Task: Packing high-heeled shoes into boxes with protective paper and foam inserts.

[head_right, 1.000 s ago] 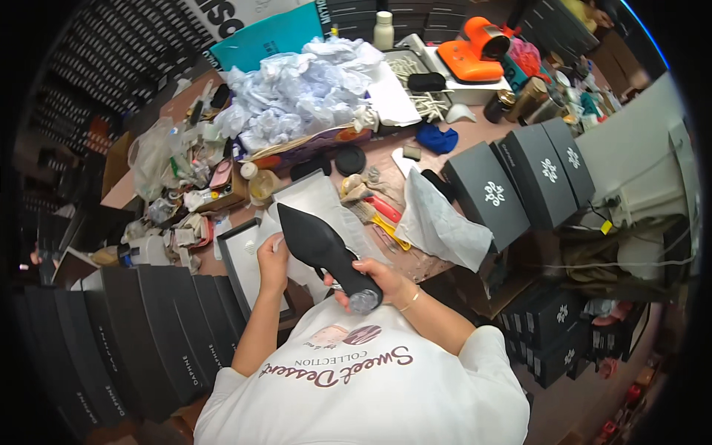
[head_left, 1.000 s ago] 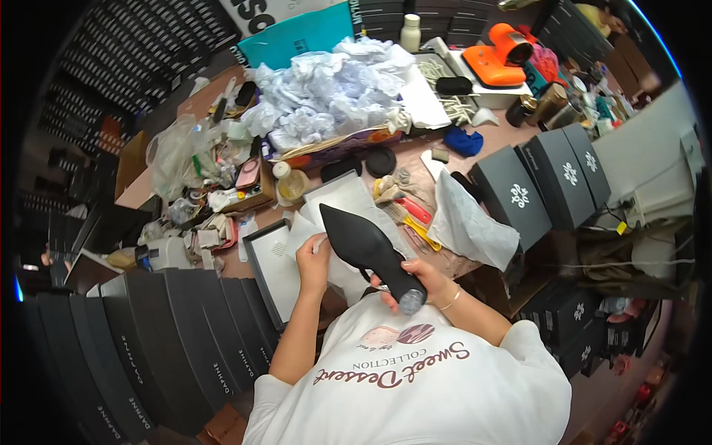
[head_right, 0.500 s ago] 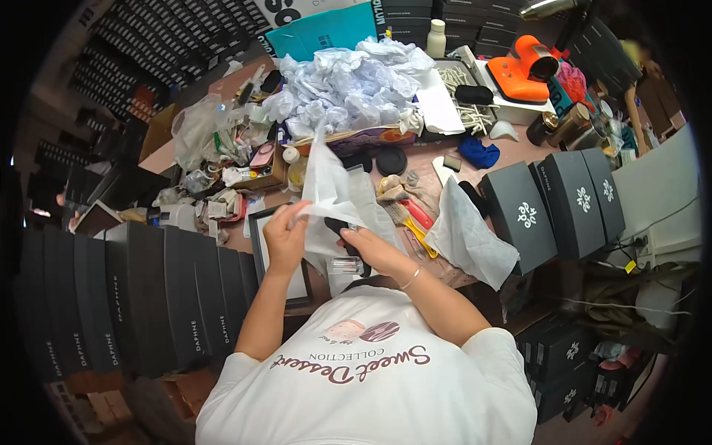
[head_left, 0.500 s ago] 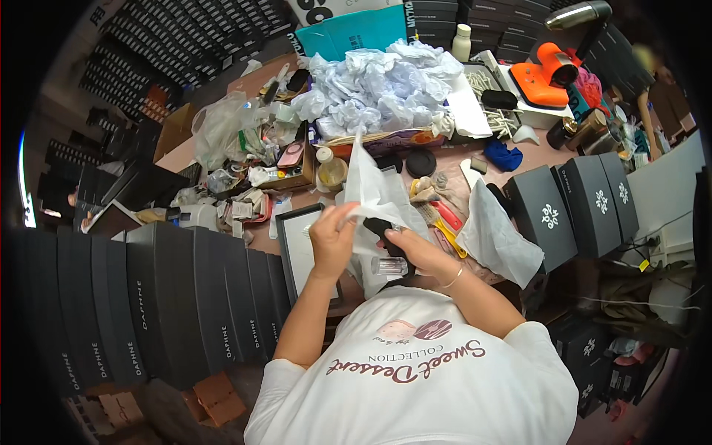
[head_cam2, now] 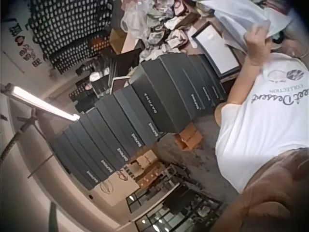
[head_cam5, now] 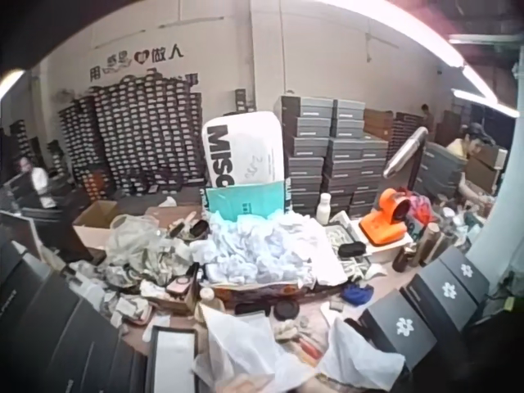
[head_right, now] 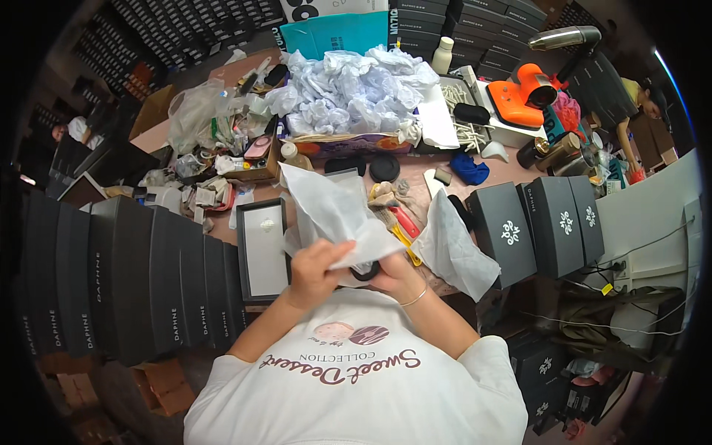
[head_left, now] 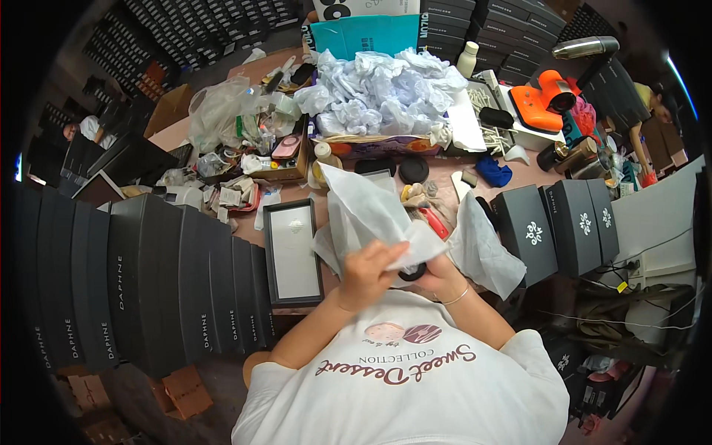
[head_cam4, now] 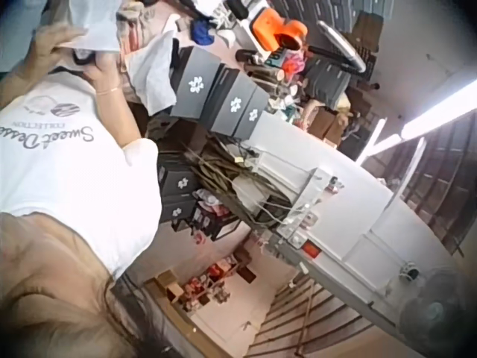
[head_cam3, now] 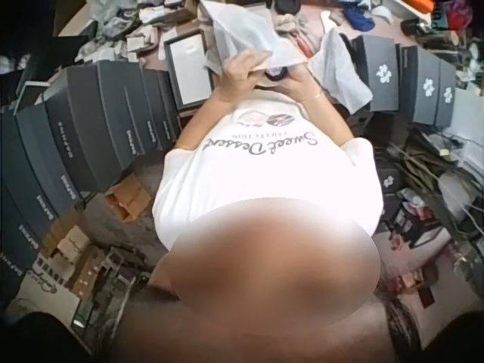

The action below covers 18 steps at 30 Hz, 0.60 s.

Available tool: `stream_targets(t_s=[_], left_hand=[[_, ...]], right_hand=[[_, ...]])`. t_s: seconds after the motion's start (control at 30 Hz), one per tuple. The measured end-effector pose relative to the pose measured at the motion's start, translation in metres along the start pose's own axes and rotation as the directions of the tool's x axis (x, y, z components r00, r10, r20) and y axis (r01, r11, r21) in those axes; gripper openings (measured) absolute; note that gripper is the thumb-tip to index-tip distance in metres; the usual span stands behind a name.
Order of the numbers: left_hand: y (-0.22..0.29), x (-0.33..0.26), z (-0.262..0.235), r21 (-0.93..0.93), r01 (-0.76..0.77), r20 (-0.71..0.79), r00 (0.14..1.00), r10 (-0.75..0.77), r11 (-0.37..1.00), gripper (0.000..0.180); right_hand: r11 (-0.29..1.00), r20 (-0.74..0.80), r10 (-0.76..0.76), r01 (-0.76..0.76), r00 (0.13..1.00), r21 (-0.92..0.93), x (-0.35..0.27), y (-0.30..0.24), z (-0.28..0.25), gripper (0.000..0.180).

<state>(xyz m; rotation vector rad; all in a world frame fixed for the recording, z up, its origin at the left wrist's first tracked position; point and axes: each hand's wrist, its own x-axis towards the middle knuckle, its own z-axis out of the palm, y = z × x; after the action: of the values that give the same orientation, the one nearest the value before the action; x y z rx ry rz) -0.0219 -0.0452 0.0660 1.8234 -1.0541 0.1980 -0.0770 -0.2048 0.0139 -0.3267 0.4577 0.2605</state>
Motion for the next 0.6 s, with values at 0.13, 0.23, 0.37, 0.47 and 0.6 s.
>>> stream_targets(t_s=[0.13,0.23,0.37,0.47,0.6], left_hand=[[0.001,0.005,0.024,-0.001,-0.182,0.058,0.982,0.182,0.983,0.045],[-0.011,-0.001,0.017,-0.014,-0.222,0.053,0.973,0.223,0.975,0.048],[-0.01,-0.014,0.033,-0.108,-0.217,0.044,0.974,0.223,0.97,0.051],[0.003,-0.021,0.053,-0.103,-0.25,0.162,0.951,0.265,0.963,0.051],[0.003,-0.03,0.058,-0.157,-0.211,0.321,0.913,0.252,0.965,0.041]], right_hand=[[0.4,0.402,-0.47,0.596,0.786,-0.697,0.041,0.009,-0.045,0.04],[0.661,0.399,-0.476,0.618,0.784,-0.426,0.055,-0.019,-0.07,0.043],[0.927,0.366,-0.323,0.37,0.873,-0.066,0.031,-0.025,-0.044,0.043],[0.842,0.225,-0.408,0.46,0.885,-0.282,0.044,-0.005,-0.073,0.043],[0.525,0.213,-0.504,0.492,0.837,-0.694,0.041,-0.001,-0.087,0.043]])
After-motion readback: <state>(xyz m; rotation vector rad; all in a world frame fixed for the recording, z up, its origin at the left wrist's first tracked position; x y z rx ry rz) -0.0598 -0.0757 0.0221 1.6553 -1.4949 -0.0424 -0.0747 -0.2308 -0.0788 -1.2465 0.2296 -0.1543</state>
